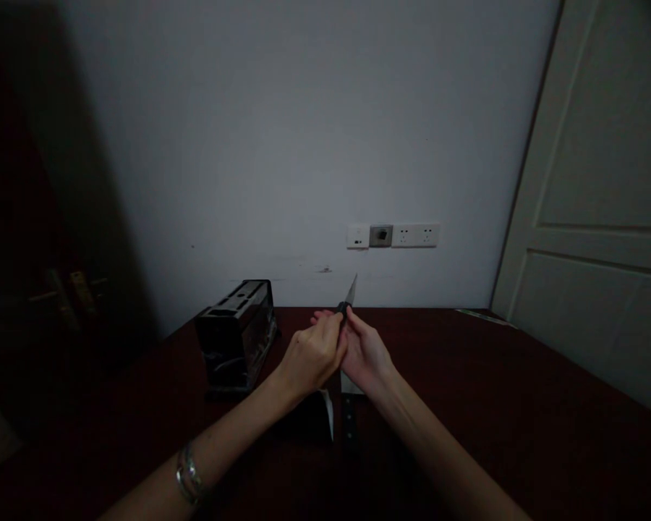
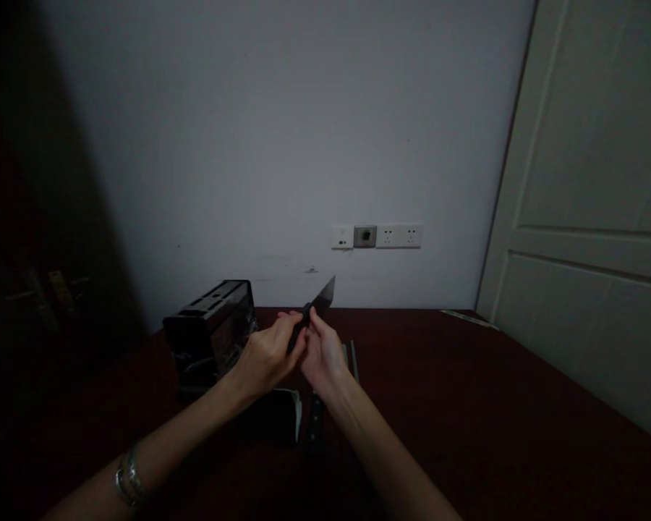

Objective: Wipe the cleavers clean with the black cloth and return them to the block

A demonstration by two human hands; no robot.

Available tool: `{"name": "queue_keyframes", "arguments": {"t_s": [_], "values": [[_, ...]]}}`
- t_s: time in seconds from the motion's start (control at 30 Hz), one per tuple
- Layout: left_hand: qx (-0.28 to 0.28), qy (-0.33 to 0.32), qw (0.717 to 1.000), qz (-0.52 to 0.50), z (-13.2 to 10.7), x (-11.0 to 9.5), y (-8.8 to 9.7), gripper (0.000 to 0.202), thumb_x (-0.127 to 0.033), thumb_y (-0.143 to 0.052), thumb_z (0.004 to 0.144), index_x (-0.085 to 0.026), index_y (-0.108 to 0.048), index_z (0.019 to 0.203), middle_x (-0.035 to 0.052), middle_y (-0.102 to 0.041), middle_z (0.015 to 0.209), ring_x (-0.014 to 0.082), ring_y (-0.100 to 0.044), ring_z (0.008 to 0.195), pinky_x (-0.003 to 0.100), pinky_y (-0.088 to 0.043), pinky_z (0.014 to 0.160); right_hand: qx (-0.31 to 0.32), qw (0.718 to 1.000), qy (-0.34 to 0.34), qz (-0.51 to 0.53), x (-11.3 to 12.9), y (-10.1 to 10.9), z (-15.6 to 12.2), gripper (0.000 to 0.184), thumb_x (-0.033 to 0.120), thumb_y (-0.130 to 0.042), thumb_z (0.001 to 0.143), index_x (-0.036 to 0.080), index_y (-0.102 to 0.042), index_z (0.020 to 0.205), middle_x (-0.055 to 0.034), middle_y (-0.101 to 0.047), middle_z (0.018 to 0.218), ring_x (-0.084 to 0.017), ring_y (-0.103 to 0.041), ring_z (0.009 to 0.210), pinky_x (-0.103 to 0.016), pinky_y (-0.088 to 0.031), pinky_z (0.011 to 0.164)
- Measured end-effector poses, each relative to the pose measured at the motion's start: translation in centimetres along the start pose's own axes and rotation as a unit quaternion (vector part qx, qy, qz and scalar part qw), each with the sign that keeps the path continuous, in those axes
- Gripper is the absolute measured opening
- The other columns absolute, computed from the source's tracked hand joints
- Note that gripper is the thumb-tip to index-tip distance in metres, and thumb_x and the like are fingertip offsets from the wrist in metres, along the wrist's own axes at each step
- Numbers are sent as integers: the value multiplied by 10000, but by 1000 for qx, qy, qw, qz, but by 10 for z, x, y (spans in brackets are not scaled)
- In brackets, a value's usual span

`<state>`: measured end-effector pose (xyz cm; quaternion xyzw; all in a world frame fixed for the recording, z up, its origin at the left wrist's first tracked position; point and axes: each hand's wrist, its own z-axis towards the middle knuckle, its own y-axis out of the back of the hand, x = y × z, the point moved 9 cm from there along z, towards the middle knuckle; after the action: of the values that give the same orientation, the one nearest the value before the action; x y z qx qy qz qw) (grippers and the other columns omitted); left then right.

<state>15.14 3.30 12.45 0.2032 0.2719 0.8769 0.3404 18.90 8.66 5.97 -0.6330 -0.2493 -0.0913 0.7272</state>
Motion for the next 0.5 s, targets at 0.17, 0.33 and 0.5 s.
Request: {"name": "queue_keyframes", "arguments": {"t_s": [0.17, 0.33, 0.5], "values": [[-14, 28, 999, -40, 40, 25, 49, 196, -253, -391, 847, -136, -507, 953, 55, -619, 775, 127, -588, 643, 235, -464, 591, 22, 992, -95, -79, -13, 0, -38, 214, 233, -510, 791, 71, -619, 877, -133, -666, 819, -172, -630, 779, -298, -460, 761], [-62, 59, 996, -3, 109, 73, 117, 167, -245, -463, 787, -124, -547, 867, 3, -546, 634, 112, -532, 612, 247, -417, 596, -13, 962, -156, -224, 0, 39, -83, 298, 348, -579, 721, 77, -655, 821, -113, -648, 618, -192, -613, 529, -318, -474, 548], [-54, 85, 995, 3, 181, 138, 166, 202, -228, -464, 742, -91, -566, 849, 3, -516, 652, 110, -542, 670, 271, -416, 637, -149, 952, -92, -251, 65, 121, -91, 173, 264, -673, 626, 146, -681, 753, -96, -631, 636, -175, -601, 576, -297, -474, 564]]}}
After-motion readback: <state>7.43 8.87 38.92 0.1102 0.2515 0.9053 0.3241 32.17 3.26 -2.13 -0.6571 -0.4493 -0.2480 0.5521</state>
